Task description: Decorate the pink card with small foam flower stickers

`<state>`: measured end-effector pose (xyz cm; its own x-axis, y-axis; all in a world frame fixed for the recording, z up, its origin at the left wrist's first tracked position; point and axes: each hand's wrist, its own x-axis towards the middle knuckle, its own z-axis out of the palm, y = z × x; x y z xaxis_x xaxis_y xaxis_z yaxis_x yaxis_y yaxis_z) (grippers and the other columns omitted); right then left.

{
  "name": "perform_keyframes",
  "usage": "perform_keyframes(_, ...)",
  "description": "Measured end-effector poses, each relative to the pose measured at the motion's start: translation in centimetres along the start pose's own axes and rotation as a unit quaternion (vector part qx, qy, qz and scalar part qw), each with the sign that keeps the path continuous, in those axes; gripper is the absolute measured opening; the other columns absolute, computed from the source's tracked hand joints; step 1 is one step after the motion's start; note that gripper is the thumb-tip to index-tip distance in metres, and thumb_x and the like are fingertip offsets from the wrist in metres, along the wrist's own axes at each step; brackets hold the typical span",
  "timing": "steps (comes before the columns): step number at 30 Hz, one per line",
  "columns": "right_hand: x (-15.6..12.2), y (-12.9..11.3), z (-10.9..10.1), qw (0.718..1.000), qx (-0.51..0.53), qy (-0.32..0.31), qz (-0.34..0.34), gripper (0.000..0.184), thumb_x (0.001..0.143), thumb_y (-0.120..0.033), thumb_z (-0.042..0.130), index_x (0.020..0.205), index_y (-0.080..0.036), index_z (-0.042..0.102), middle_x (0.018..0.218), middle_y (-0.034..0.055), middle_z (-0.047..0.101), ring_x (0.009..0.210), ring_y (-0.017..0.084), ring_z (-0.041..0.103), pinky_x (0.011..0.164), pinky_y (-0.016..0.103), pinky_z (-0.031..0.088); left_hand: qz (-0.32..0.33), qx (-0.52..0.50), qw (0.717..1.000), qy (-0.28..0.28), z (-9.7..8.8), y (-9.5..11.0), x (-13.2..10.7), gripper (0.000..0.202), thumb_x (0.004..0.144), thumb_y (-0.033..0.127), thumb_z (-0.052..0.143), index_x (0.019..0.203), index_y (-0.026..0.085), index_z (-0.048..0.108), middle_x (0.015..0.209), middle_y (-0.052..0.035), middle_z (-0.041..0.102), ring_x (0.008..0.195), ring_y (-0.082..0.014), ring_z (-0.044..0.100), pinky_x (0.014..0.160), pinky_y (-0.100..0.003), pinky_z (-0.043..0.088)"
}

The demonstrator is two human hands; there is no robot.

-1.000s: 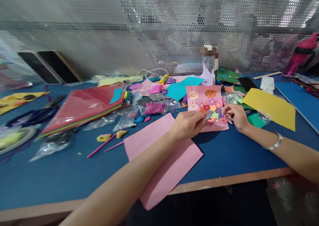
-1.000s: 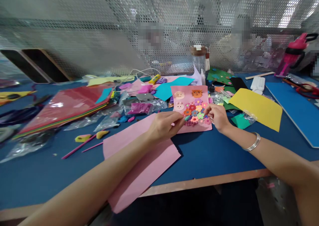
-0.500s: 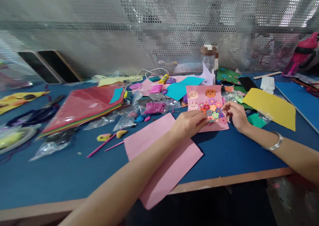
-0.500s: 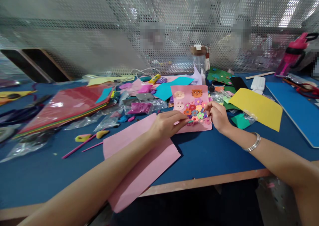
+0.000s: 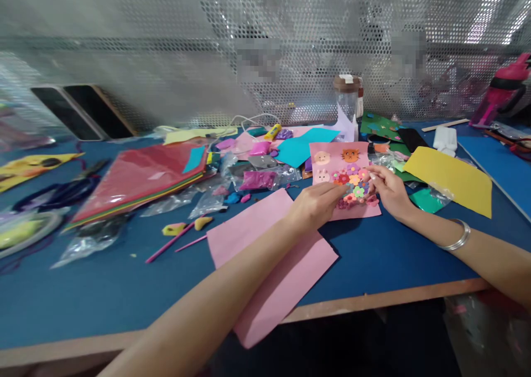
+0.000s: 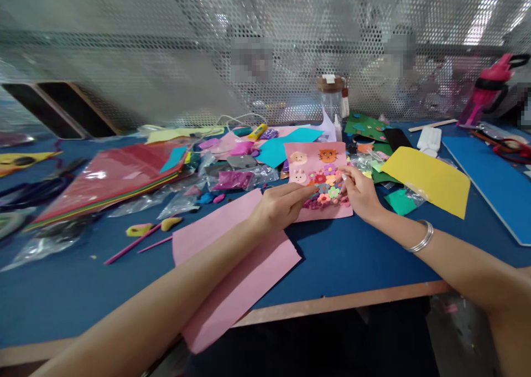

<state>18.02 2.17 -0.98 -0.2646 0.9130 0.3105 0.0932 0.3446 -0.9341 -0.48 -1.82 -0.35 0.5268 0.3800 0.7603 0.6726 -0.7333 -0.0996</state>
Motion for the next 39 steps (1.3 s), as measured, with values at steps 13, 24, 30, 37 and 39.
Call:
perform_keyframes(13, -0.3, -0.3, -0.4, 0.98, -0.186, 0.019, -0.066, 0.023, 0.083, -0.031, 0.037, 0.091, -0.017, 0.053, 0.061, 0.0009, 0.052, 0.056, 0.014, 0.051, 0.053, 0.026, 0.035, -0.002, 0.005, 1.0, -0.011, 0.0, -0.1, -0.2, 0.021, 0.086, 0.014, 0.038, 0.092, 0.011, 0.057, 0.069, -0.0062, 0.064, 0.06, -0.0109, 0.06, 0.052, -0.02, 0.048)
perform_keyframes(24, -0.8, -1.4, -0.4, 0.965, -0.229, -0.074, -0.107, 0.019, 0.083, -0.035, 0.039, 0.083, -0.018, 0.048, 0.051, -0.0039, 0.049, 0.044, 0.01, 0.045, 0.05, 0.022, 0.031, -0.005, -0.007, 1.0, -0.004, -0.3, 0.1, 0.2, 0.017, 0.085, 0.015, 0.042, 0.087, 0.011, 0.059, 0.07, -0.0066, 0.064, 0.063, -0.0119, 0.059, 0.055, -0.021, 0.049)
perform_keyframes(30, -1.0, -1.5, -0.3, 0.953, -0.24, -0.109, -0.147, 0.02, 0.08, -0.035, 0.044, 0.078, -0.018, 0.052, 0.049, -0.0042, 0.049, 0.04, 0.008, 0.038, 0.048, 0.022, 0.029, -0.021, -0.019, 1.0, 0.011, -0.4, 0.1, 0.1, 0.015, 0.084, 0.017, 0.045, 0.085, 0.013, 0.059, 0.075, -0.0055, 0.066, 0.068, -0.0116, 0.061, 0.06, -0.02, 0.05)
perform_keyframes(37, -1.1, -1.5, -0.2, 0.944, -0.248, -0.126, -0.177, 0.018, 0.076, -0.034, 0.049, 0.077, -0.017, 0.055, 0.043, -0.0074, 0.032, 0.039, 0.007, 0.029, 0.046, 0.021, 0.026, -0.003, -0.01, 1.0, 0.008, -0.4, 0.2, 0.2, 0.014, 0.084, 0.018, 0.047, 0.083, 0.012, 0.059, 0.067, -0.005, 0.063, 0.061, -0.0109, 0.059, 0.054, -0.019, 0.047)
perform_keyframes(39, -1.1, -1.5, -0.3, 0.944, -0.247, -0.13, -0.179, 0.017, 0.076, -0.033, 0.05, 0.078, -0.017, 0.056, 0.043, -0.0072, 0.033, 0.04, 0.007, 0.029, 0.046, 0.021, 0.026, 0.003, -0.002, 1.0, 0.017, -0.3, 0.2, 0.2, 0.015, 0.084, 0.015, 0.045, 0.089, 0.011, 0.058, 0.072, -0.0068, 0.064, 0.066, -0.0122, 0.06, 0.058, -0.021, 0.048)
